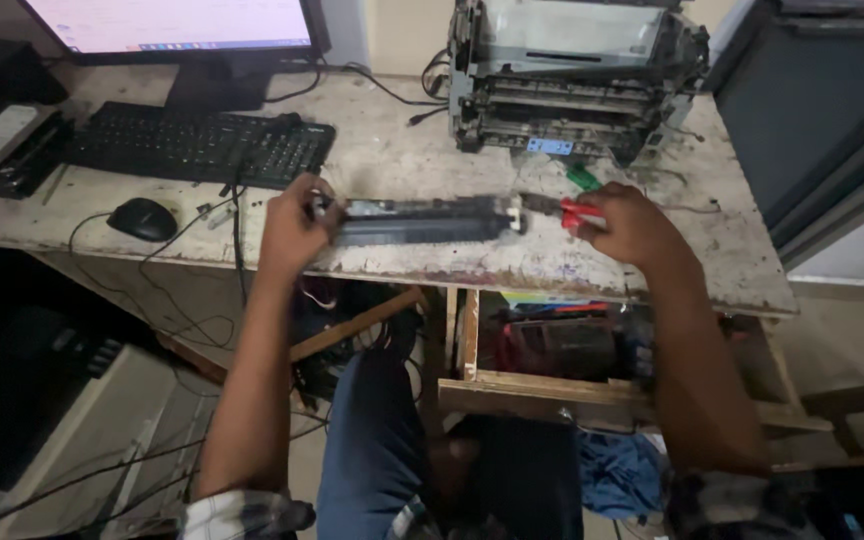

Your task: The person disassembles a printer using a screwdriver and pliers, removes a toner cartridge, and manipulates internal components and wires on a workbench.

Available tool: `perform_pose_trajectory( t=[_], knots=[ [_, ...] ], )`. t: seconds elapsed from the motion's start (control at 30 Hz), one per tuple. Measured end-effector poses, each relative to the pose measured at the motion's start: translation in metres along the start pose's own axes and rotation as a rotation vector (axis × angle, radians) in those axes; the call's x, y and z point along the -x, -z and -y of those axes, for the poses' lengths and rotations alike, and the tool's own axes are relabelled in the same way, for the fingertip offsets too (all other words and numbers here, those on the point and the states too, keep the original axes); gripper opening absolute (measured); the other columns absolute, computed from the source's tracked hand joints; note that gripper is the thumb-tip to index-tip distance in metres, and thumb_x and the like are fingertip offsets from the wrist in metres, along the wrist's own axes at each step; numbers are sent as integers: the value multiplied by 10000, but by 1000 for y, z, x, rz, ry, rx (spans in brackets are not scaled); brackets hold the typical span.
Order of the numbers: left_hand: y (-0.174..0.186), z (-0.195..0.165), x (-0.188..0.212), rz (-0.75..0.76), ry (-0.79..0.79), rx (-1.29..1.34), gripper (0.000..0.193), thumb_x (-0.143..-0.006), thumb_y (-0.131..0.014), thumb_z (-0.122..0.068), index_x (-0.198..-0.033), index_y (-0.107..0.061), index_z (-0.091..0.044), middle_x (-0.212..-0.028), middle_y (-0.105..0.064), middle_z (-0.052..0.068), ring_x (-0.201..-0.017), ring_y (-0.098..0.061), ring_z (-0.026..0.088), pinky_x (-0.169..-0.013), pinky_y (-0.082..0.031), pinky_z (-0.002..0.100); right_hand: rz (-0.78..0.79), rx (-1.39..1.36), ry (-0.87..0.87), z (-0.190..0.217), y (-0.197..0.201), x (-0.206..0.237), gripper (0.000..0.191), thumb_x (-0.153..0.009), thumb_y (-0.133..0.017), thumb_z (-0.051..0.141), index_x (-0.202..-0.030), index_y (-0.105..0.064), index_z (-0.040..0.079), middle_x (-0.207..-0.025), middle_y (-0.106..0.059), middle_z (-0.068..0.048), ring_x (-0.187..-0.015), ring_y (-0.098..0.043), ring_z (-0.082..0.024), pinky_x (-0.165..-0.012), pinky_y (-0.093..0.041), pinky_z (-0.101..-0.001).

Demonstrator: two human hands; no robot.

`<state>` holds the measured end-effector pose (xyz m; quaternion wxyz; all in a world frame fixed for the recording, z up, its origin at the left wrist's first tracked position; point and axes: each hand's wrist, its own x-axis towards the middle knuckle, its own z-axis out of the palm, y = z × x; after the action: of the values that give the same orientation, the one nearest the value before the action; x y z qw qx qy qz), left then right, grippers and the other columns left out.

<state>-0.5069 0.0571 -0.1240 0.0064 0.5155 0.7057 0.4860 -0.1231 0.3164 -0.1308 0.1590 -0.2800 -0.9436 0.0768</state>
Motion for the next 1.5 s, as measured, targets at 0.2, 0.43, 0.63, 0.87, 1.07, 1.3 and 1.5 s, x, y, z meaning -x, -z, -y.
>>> perform_pose_trajectory(
  t=[0.2, 0.43, 0.63, 0.87, 1.07, 1.3, 1.5],
  knots=[
    [0, 7, 34, -492, -15, -164, 192, -968, -736, -193, -936, -613, -49, -764, -649, 120, -671, -632, 274, -648, -481, 401, -74, -22, -23, 4, -6, -2, 396, -905, -712, 348, -1146, -731, 33, -965, -670, -261, -931, -636, -422, -848, -515, -497],
    [-43, -21, 63, -708, 224, -275, 301, -987, -709, -210, -1144, -557, -4, -868, -678, 206, -742, -667, 372, -675, -494, 482, -252, -182, 32, 23, -8, -4, 314, -1035, -579, 255, -1205, -658, 3, -1038, -626, -237, -978, -606, -424, -866, -496, -488],
    [-95, -85, 82, -665, 51, -329, 427, -971, -705, -274, -1146, -547, 82, -979, -642, 276, -862, -648, 444, -757, -531, 496, -262, -161, 164, 45, -10, -8, 371, -994, -598, 223, -1281, -626, -9, -1070, -600, -233, -959, -600, -412, -831, -495, -474],
    [-92, -100, 129, -294, 160, 58, 454, -946, -747, -326, -1133, -534, 28, -960, -618, 204, -870, -643, 399, -798, -521, 448, -206, -191, 198, 53, -18, -8, 325, -1011, -589, 210, -1241, -636, -14, -995, -600, -208, -901, -598, -395, -775, -483, -459],
    [-93, -92, 124, -200, 86, 410, 559, -961, -751, -243, -1319, -439, 51, -1227, -529, 299, -1157, -532, 432, -1017, -421, 470, -100, -202, 185, 59, -29, -16, 307, -987, -604, 202, -1193, -626, -24, -999, -626, -213, -845, -631, -368, -748, -522, -432],
    [-8, -75, 143, 246, 13, -28, 626, -842, -605, -69, -1458, -496, -106, -1481, -539, 153, -1409, -502, 330, -1190, -401, 425, -169, -133, 186, 64, -23, -9, 335, -1019, -572, 249, -1255, -626, 18, -1073, -660, -214, -919, -653, -401, -754, -535, -471],
    [-27, -34, 72, 244, -785, -419, 621, -871, -739, -361, -1399, -521, -117, -1545, -448, 189, -1442, -396, 369, -1201, -289, 546, -204, -76, 145, 70, -18, -10, 358, -996, -596, 271, -1266, -623, 37, -1083, -667, -196, -951, -656, -408, -759, -533, -487]
  ],
)
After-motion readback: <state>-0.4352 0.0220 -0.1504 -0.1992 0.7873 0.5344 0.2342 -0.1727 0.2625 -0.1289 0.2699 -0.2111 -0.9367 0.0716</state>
